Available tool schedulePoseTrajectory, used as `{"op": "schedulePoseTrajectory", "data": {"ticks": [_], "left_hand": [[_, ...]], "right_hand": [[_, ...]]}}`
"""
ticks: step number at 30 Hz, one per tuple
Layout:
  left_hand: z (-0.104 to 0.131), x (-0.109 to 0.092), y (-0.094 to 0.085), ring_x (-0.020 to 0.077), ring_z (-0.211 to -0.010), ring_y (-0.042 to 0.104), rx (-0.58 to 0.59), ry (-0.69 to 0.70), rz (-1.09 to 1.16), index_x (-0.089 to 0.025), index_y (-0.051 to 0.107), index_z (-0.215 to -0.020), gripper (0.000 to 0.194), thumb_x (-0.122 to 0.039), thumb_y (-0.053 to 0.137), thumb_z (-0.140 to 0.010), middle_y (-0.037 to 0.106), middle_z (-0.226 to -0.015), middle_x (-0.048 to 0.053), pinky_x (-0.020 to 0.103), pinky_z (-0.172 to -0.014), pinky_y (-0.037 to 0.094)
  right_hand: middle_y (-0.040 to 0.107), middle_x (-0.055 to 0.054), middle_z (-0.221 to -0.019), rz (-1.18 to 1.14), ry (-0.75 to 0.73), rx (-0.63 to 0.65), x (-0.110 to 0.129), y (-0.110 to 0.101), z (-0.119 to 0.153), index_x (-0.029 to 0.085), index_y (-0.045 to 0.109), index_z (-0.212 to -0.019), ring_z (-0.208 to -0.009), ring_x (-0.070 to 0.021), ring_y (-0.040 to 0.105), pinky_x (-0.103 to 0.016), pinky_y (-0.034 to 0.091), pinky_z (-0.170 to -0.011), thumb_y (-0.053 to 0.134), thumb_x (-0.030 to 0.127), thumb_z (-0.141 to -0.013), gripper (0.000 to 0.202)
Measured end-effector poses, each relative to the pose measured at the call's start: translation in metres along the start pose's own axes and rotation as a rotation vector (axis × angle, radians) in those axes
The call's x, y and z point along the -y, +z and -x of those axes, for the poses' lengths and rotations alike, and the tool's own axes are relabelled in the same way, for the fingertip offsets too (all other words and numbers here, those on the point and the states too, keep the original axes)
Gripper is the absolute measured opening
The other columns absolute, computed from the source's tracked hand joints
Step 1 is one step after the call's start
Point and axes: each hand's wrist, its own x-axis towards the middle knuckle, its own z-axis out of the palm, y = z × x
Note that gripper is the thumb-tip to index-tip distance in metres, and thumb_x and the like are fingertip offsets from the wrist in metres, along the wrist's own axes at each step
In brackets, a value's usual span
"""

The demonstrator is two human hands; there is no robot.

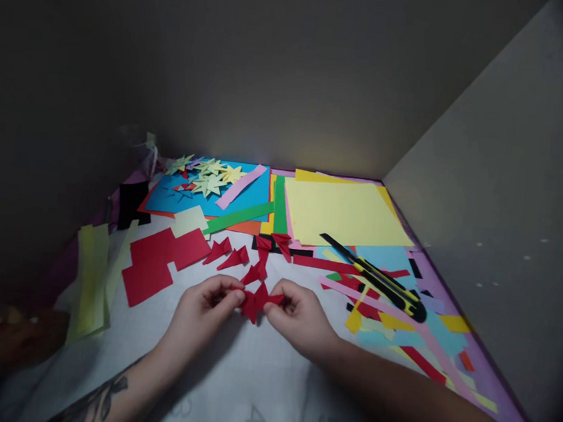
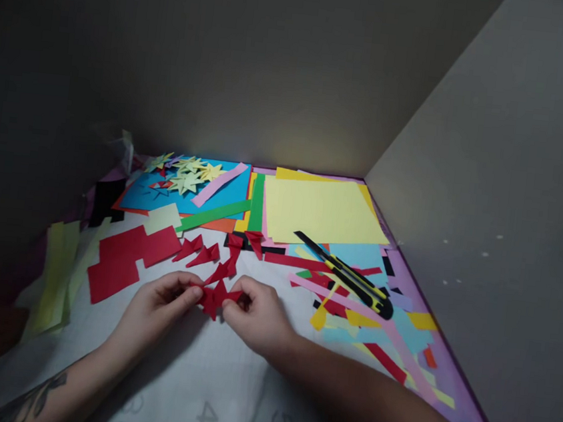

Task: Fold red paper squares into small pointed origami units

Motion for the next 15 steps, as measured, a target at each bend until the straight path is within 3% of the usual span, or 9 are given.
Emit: {"op": "schedulePoseTrajectory", "data": {"ticks": [15], "left_hand": [[-0.0007, 0.0061, 0.0066, 0.0115, -0.060, 0.053, -0.012, -0.018, 0.040, -0.016, 0.062, -0.078, 0.017, -0.031, 0.064, -0.072, 0.061, -0.067, 0.000, 0.022, -0.056, 0.041]], "right_hand": [[0.049, 0.005, -0.052, -0.040, 0.056, 0.046, 0.0054, 0.0024, -0.0007, 0.018, 0.050, -0.061, -0.048, -0.0081, 0.041, -0.019, 0.031, -0.045, 0.056, 0.022, -0.067, 0.009]]}}
